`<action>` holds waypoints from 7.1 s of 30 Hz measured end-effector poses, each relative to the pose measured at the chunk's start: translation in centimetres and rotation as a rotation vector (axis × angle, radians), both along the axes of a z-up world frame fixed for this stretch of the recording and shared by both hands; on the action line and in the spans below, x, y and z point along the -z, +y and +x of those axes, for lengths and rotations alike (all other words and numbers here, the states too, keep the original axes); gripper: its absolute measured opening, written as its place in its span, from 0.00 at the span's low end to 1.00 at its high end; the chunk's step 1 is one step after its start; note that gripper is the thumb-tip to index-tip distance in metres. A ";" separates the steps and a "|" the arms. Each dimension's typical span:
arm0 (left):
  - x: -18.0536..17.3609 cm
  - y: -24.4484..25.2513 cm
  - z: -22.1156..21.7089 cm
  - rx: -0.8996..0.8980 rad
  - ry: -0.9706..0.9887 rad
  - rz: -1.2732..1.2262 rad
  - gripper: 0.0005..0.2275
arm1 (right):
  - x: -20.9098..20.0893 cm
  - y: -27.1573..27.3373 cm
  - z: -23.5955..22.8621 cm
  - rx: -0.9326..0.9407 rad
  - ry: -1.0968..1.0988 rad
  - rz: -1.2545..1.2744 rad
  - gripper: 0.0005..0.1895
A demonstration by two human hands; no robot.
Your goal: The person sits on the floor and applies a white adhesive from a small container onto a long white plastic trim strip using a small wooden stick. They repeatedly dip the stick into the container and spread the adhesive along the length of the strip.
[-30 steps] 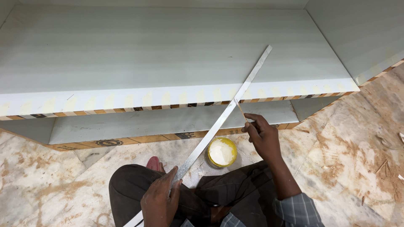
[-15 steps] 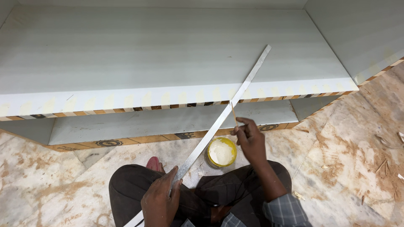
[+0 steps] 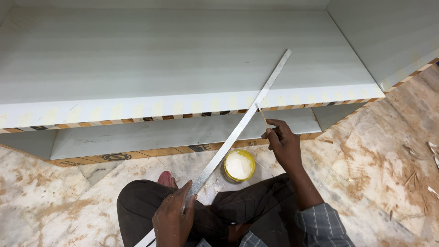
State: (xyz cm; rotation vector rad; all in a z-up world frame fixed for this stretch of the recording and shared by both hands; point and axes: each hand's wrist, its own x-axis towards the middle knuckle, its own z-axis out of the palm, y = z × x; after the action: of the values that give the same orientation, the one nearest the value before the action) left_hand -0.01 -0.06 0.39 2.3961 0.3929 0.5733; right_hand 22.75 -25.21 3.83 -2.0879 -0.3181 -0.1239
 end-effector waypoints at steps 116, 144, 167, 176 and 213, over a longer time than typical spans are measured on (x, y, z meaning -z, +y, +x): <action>-0.3 0.4 0.3 0.073 -0.124 0.021 0.16 | 3.3 3.9 -8.5 -0.046 -0.108 -0.088 0.14; -1.6 0.8 1.1 0.097 -0.137 0.051 0.17 | 2.1 -3.4 -7.1 -0.035 0.215 -0.404 0.13; -3.3 -1.1 10.0 0.210 -0.132 0.004 0.31 | 15.2 -3.0 1.8 -0.309 0.174 -1.071 0.08; -2.7 0.1 8.1 0.202 -0.038 0.044 0.28 | 22.5 2.8 3.1 -0.534 -0.206 -1.341 0.04; -2.1 -0.1 7.2 0.131 -0.033 0.094 0.24 | 14.0 -9.2 4.0 -0.366 0.564 -0.081 0.07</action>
State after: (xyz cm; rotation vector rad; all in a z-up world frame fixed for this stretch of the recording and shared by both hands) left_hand 7.18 -0.17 2.50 2.4766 0.1972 0.5818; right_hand 26.77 -34.45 -10.13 -2.0084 -0.3528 0.6931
